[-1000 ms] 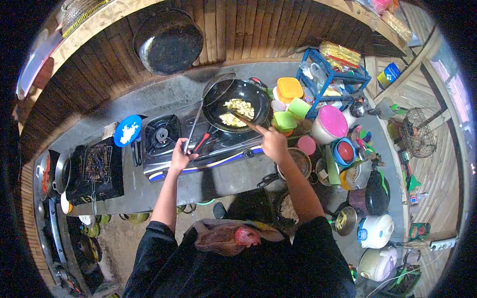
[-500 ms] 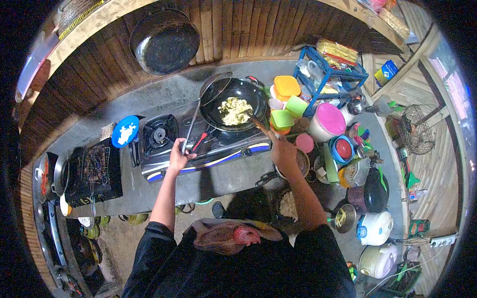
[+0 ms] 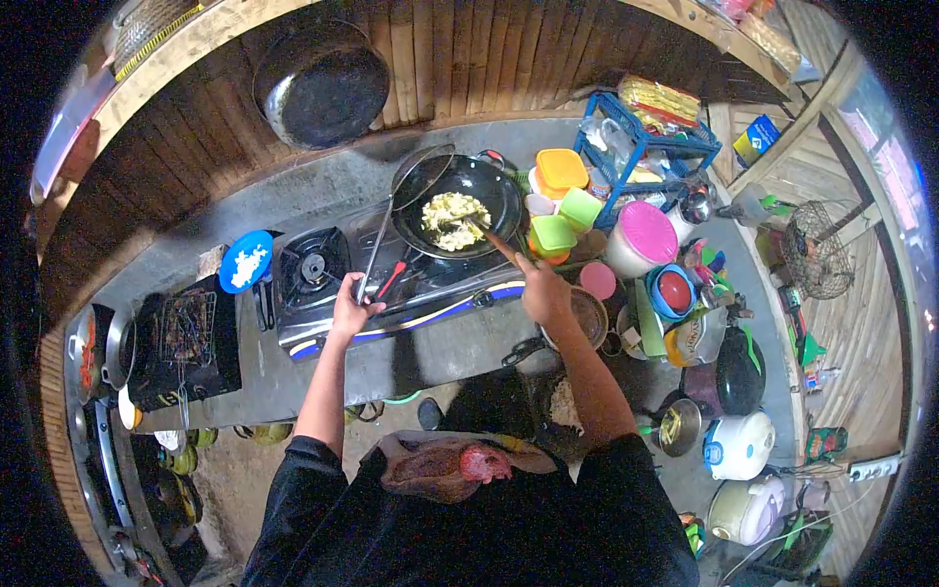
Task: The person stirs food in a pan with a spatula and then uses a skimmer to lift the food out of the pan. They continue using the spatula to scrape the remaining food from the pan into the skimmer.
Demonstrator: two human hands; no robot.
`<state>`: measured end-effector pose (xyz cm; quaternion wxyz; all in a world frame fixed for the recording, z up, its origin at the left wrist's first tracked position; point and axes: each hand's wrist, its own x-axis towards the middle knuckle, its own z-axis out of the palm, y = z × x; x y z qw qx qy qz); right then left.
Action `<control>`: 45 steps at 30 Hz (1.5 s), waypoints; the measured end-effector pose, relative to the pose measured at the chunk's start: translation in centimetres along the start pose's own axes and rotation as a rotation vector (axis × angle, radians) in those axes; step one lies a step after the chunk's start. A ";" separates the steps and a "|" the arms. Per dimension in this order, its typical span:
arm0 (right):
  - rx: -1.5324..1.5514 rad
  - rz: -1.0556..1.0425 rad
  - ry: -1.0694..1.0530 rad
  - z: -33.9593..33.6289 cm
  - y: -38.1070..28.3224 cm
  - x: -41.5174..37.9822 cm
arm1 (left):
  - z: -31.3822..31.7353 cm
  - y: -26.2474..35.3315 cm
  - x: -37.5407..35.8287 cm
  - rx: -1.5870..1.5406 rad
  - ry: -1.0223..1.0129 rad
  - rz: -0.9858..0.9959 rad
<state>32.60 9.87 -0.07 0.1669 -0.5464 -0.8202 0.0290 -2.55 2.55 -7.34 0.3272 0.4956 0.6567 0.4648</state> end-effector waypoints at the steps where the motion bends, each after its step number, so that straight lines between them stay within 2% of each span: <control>1: 0.018 0.016 -0.004 0.7 0.0 0.4 | 0.0 0.1 0.0 0.001 -0.007 0.005; 6: 0.005 0.007 0.048 0.2 1.2 0.7 | 0.0 0.0 0.2 0.020 0.002 -0.016; 8: 0.031 -0.142 0.150 -0.8 3.0 0.3 | -0.1 0.3 0.1 0.006 -0.002 -0.017; 9: 0.028 0.091 -0.093 -3.4 1.9 0.1 | -0.1 0.4 0.0 -0.008 -0.008 -0.016; 12: -0.100 0.122 -0.119 -8.0 0.8 -0.9 | 0.0 0.4 -0.1 0.040 0.004 -0.024; 15: -0.144 0.067 -0.124 -9.2 0.0 -1.3 | 0.0 0.6 -0.1 0.023 -0.003 -0.019; 19: -0.168 0.039 -0.069 -4.1 1.4 -0.6 | -0.1 0.4 0.0 0.023 -0.003 0.013; 21: 0.015 0.029 0.023 -1.7 0.9 0.2 | -0.1 0.5 -0.1 0.006 -0.007 0.002; 23: -0.015 0.010 0.044 -0.5 0.2 0.8 | 0.0 0.4 0.0 -0.012 -0.018 -0.011; 30: 0.028 -0.004 0.151 -1.0 1.7 2.2 | 0.1 -0.8 0.3 0.005 -0.012 0.014; 31: -0.004 -0.204 0.216 -2.3 2.0 2.1 | 0.1 -0.4 0.2 0.004 -0.010 0.011; 32: -0.003 -0.206 0.212 -3.2 1.9 1.8 | 0.1 -0.1 0.1 0.024 -0.005 0.016; 34: -0.003 0.095 -0.042 -8.3 -0.7 0.7 | -0.2 0.4 -0.1 0.045 0.002 0.020; 38: -0.008 0.009 -0.051 -8.3 0.4 -0.8 | -0.1 0.3 0.0 0.048 -0.003 0.022; 40: -0.043 -0.003 -0.139 -8.4 -0.6 -0.8 | -0.1 0.3 0.0 0.056 0.000 0.024; 43: 0.062 -0.102 -0.016 -6.2 -1.5 -0.8 | 0.0 0.7 -0.1 0.028 -0.002 -0.026; 45: 0.018 -0.067 -0.053 -4.4 -2.4 -0.1 | -0.1 1.1 -0.2 0.008 -0.011 -0.025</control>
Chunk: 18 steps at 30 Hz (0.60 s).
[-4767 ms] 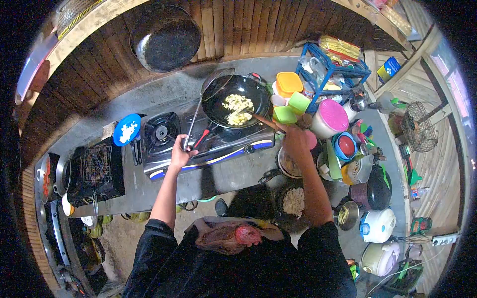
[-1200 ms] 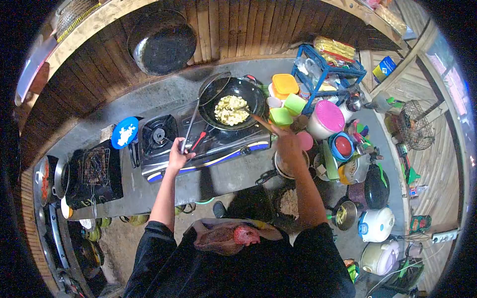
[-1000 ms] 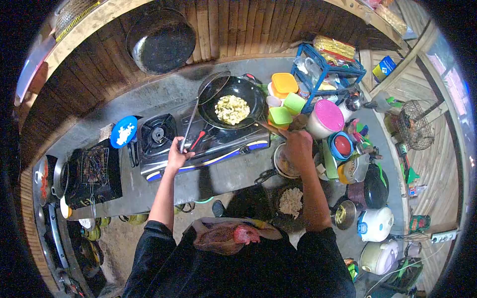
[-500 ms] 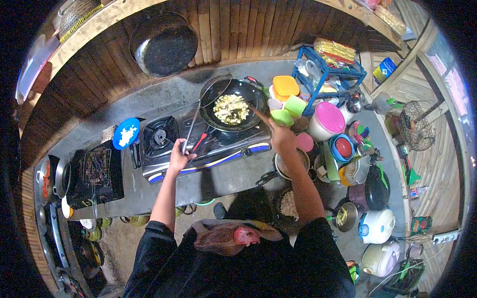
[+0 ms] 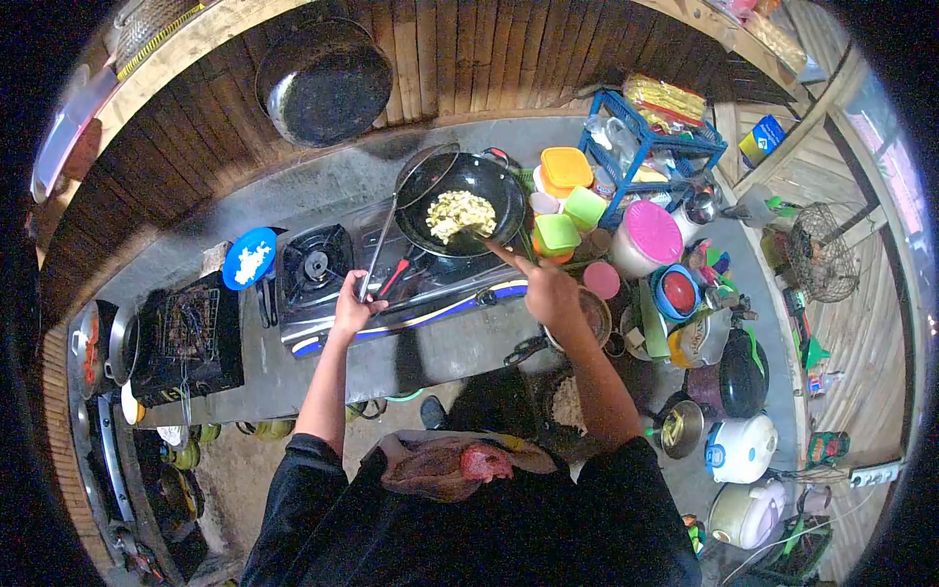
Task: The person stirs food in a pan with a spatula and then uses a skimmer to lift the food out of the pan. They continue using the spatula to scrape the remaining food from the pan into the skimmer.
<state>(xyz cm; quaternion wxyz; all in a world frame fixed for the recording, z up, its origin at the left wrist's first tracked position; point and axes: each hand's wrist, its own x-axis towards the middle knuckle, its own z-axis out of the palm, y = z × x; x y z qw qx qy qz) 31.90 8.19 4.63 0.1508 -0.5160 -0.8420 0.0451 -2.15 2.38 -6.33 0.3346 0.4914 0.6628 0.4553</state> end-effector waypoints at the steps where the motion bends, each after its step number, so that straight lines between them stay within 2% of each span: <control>1: -0.044 0.037 -0.038 0.7 -0.4 0.5 | 0.0 -0.1 0.0 0.001 0.000 0.001; 5: -0.027 0.010 -0.024 2.8 -0.6 2.3 | 0.0 -0.1 0.0 0.015 0.007 0.048; 7: 0.003 0.012 0.055 3.0 -0.1 3.2 | 0.0 0.0 0.0 0.018 0.006 0.040; 9: 0.064 0.041 0.071 2.6 0.9 3.7 | 0.1 0.1 -0.1 0.000 0.014 0.016; 11: 0.119 0.171 0.073 2.0 2.1 4.1 | 0.0 0.3 -0.1 0.000 0.009 0.009; 12: 0.117 0.118 0.166 2.8 3.6 4.3 | 0.0 0.3 -0.1 0.000 0.005 0.002; 16: 0.189 0.292 0.081 3.2 5.0 4.8 | 0.0 -0.3 0.2 0.003 -0.003 0.019; 18: 0.209 0.267 0.078 4.5 5.1 4.8 | 0.0 -0.4 0.1 0.044 0.010 0.012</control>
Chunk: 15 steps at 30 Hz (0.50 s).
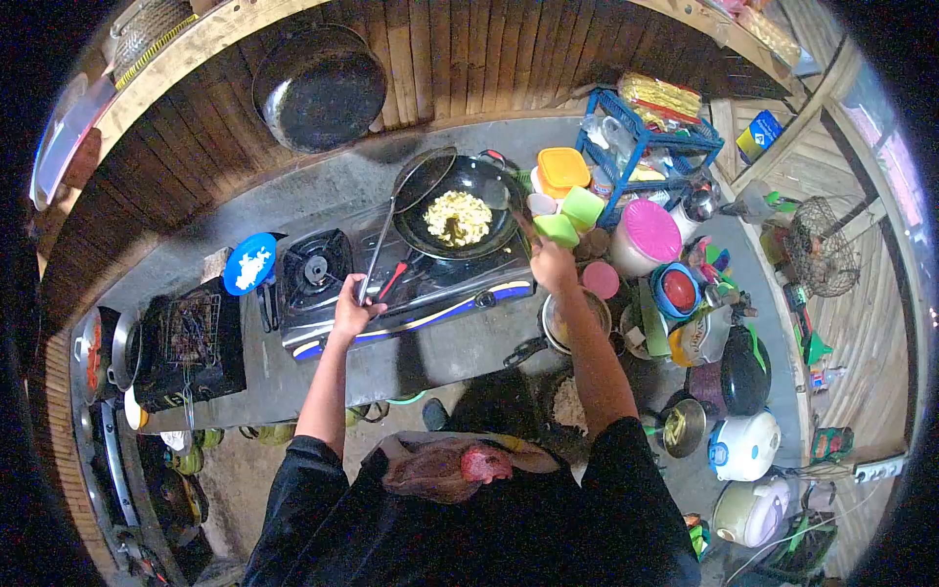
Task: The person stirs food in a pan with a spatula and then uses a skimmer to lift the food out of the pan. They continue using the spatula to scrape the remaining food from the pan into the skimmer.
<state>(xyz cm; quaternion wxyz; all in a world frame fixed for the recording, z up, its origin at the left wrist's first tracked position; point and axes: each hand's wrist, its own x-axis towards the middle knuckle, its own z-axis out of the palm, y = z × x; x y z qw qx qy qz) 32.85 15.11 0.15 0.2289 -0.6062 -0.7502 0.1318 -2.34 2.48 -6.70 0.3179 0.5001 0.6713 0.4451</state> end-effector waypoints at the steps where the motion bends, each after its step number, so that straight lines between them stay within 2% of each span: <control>1: 0.020 -0.025 -0.009 0.7 0.3 -0.1 | 0.0 0.1 0.0 0.001 0.000 0.000; 4: 0.098 0.033 -0.117 2.4 -0.1 -1.0 | 0.0 0.1 0.0 0.007 -0.008 0.003; 5: 0.099 0.033 -0.118 2.7 0.0 -1.3 | 0.0 0.1 0.0 0.006 -0.005 -0.004; 7: 0.291 0.026 -0.057 3.6 0.2 -1.5 | 0.0 0.0 0.1 0.004 0.002 -0.012; 11: 0.172 0.025 -0.039 0.5 -1.4 -1.8 | -0.1 0.4 -0.1 -0.004 0.001 -0.011; 13: 0.145 0.005 0.012 0.9 -0.4 -0.9 | 0.0 0.5 -0.2 0.014 0.004 -0.006; 15: 0.060 -0.133 0.179 1.8 0.7 0.4 | 0.0 0.1 -0.1 -0.037 0.001 -0.002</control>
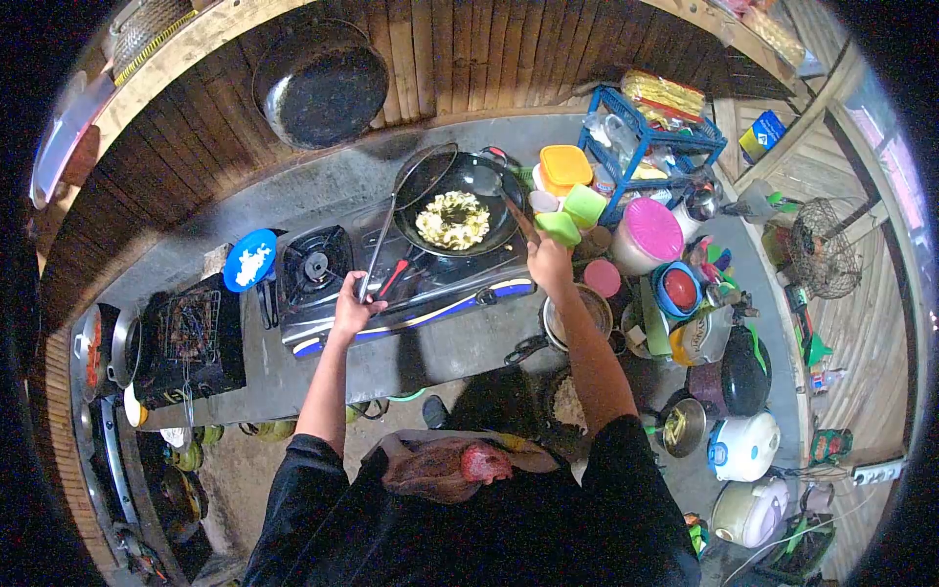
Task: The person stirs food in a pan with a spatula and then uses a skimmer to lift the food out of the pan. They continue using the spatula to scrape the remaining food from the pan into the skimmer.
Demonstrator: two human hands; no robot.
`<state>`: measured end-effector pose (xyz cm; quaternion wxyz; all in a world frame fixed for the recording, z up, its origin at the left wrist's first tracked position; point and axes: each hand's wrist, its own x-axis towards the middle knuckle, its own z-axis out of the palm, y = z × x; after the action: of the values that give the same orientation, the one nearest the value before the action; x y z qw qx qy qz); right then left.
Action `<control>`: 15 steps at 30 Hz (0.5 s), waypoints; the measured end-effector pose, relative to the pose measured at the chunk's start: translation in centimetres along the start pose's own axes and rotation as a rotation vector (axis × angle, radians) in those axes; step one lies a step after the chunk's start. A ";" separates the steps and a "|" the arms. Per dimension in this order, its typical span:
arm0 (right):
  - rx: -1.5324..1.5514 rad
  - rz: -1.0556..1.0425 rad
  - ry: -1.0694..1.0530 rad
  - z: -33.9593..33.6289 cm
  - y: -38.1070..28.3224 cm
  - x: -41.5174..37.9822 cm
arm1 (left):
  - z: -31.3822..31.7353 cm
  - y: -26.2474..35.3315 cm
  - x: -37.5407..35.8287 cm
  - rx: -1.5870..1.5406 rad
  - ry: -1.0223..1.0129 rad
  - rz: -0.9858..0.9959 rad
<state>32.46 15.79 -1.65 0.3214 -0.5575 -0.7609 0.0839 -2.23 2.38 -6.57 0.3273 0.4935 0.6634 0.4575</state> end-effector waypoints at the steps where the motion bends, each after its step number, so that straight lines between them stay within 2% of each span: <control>1: 0.028 0.034 -0.012 0.4 0.4 0.4 | 0.1 -0.1 0.0 0.001 0.000 0.001; 5: -0.026 0.092 -0.084 2.8 1.3 1.2 | 0.0 0.1 -0.1 0.034 0.004 0.006; 7: 0.053 0.089 -0.233 3.5 0.7 1.0 | -0.1 0.3 -0.2 0.066 0.013 0.003; 11: 0.047 0.018 -0.252 3.0 -0.1 0.5 | -0.1 0.4 -0.2 0.054 0.006 -0.008; 15: -0.052 0.026 -0.230 -0.4 -0.3 0.2 | -0.1 0.6 -0.2 0.056 0.008 -0.015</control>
<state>32.40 15.77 -1.07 0.2164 -0.5620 -0.7873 0.1319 -2.06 2.22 -5.96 0.3142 0.4956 0.6810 0.4381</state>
